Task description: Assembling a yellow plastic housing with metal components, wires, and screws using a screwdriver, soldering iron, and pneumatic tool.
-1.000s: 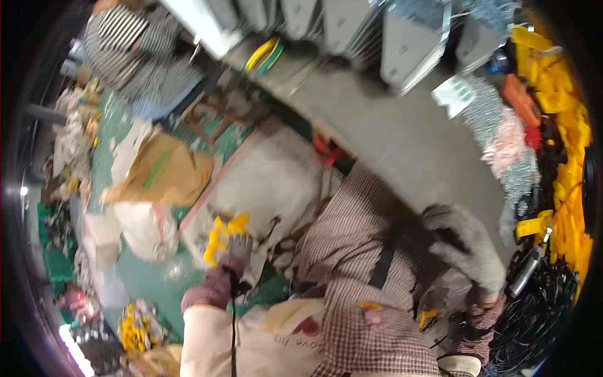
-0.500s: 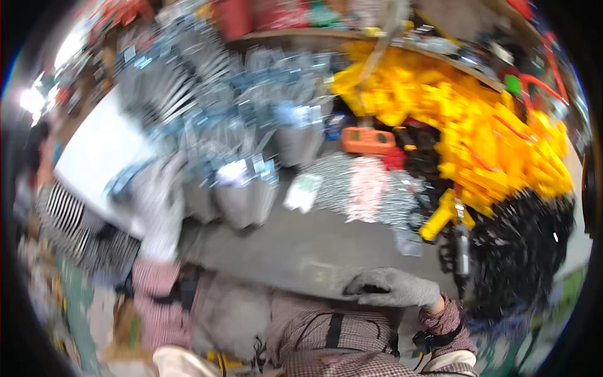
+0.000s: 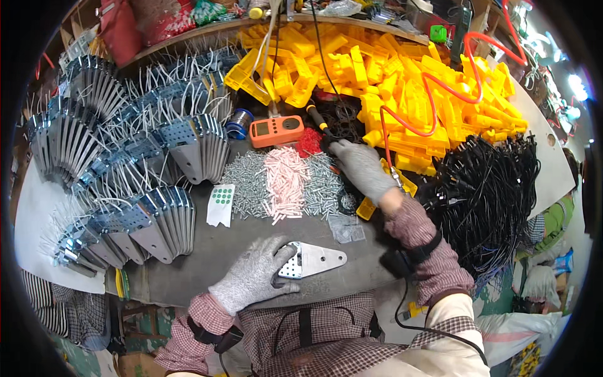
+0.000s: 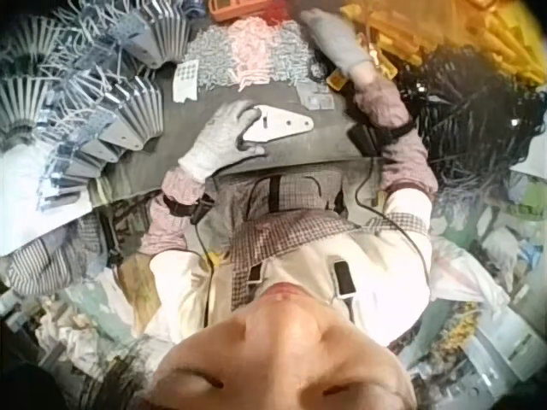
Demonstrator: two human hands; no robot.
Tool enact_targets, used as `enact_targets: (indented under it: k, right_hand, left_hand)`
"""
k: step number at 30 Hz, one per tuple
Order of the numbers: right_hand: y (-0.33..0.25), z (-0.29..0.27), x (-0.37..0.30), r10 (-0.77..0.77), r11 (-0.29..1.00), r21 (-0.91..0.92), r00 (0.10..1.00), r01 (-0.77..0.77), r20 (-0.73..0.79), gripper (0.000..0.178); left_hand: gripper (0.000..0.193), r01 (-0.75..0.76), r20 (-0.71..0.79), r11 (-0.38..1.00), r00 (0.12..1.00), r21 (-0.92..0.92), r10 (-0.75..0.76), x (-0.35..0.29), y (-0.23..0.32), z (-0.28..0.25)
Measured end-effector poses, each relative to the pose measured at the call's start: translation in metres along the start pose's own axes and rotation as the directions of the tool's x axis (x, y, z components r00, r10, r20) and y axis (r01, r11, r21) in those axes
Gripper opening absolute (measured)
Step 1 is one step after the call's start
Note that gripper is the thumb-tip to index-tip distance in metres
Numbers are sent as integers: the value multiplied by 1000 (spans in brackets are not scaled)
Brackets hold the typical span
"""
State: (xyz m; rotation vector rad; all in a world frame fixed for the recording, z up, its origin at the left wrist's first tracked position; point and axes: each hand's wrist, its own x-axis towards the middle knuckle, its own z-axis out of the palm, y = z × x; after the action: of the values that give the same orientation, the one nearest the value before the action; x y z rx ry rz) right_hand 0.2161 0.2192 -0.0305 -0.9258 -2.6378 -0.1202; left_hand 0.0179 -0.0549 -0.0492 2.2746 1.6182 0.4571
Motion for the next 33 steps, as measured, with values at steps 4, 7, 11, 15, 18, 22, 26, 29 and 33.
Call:
enact_targets:
  k: [4, 7, 11, 15, 18, 22, 26, 29, 33]
  right_hand:
    - [-12, 7, 26, -27, 999, -25, 999, 26, -19, 12]
    - [-1, 13, 24, -50, 997, -52, 998, 51, 30, 15]
    - [-21, -9, 0, 72, 986, 152, 996, -62, -59, 21]
    - [-123, -31, -68, -382, 712, 636, 924, 298, -5, 17]
    - [-151, -48, -82, -443, 395, 896, 897, 201, -6, 27]
    - [-170, -9, -89, -337, 851, 442, 941, 285, 41, 32]
    - [-181, -4, -87, -181, 711, 704, 967, 2, 180, 29]
    - [-176, 1, -87, -235, 605, 795, 946, -38, 224, 24]
    - [-183, -5, -92, -376, 806, 537, 916, 248, 141, 26]
  left_hand:
    - [86, 224, -214, 962, 943, -157, -255, -5, 25, 37]
    - [86, 173, -308, 949, 917, -264, -253, -3, 38, 39]
    - [83, 15, -359, 885, 911, -466, -205, -12, 14, 10]
    - [89, -185, -419, 785, 902, -591, -103, -9, -8, -10]
    - [79, -124, -251, 721, 965, -682, -72, -27, -16, -17]
    - [71, 215, -235, 862, 907, -459, -351, -71, -36, 11]
    - [74, 193, -196, 883, 934, -428, -299, -76, -33, 4]
    - [74, 153, -98, 665, 941, -731, -325, -79, -29, 1]
    - [77, 191, 135, 87, 890, -978, -436, -67, -19, -4]
